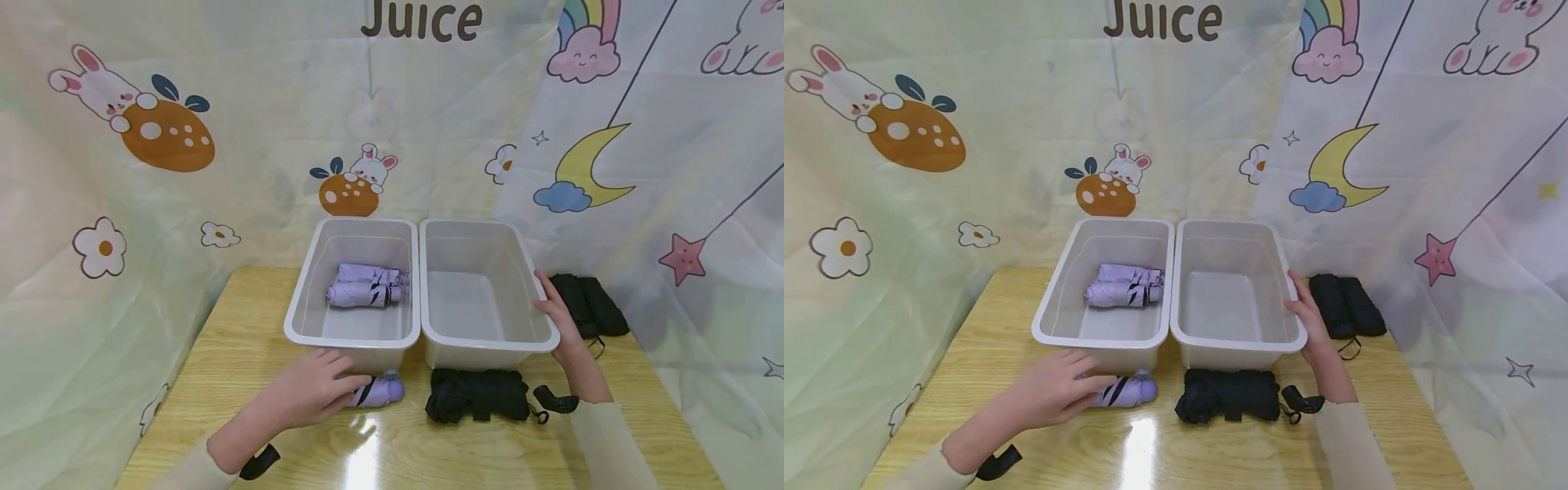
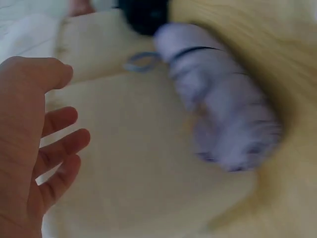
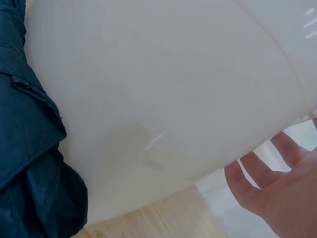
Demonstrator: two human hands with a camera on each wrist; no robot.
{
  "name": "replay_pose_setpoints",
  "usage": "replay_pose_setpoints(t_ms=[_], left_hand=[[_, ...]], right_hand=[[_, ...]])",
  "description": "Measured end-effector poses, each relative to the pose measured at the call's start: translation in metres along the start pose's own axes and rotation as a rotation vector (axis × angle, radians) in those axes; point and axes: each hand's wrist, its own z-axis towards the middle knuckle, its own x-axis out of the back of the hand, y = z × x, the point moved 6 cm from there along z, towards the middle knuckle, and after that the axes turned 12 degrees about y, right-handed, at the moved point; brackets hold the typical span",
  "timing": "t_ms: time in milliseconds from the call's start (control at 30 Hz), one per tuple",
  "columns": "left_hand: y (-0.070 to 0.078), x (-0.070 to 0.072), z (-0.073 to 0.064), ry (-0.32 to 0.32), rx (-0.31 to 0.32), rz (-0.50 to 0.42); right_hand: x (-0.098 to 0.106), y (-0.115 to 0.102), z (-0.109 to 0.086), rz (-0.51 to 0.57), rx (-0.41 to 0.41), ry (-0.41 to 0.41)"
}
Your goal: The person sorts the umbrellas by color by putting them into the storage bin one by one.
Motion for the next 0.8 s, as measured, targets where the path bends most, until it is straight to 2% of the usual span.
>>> replay_pose_setpoints(t_ms=[233,333,433,600,700,800], left_hand=[[-0.005,-0.057,-0.047,-0.161,0.057,0.081],[-0.005,-0.078,-0.059,-0.216,0.089,0.108],[-0.004,-0.093,-0.065,-0.237,0.109,0.132],[-0.005,-0.102,-0.066,-0.216,0.149,0.192],[-0.007,-0.101,-0.072,-0.226,0.195,0.18],[-0.011,-0.097,-0.084,-0.261,0.262,0.143]], right_hand=[[0.001,0.001,0.0,0.029,-0.005,0.01],[-0.001,0.002,0.0,0.022,-0.004,0.002],[-0.001,0.001,-0.001,0.021,-0.009,0.004],[-0.004,-0.002,-0.002,0.025,-0.008,-0.006],[-0.004,-0.003,-0.003,0.013,-0.006,-0.017],[-0.003,-0.004,-0.003,0.005,-0.008,-0.012]])
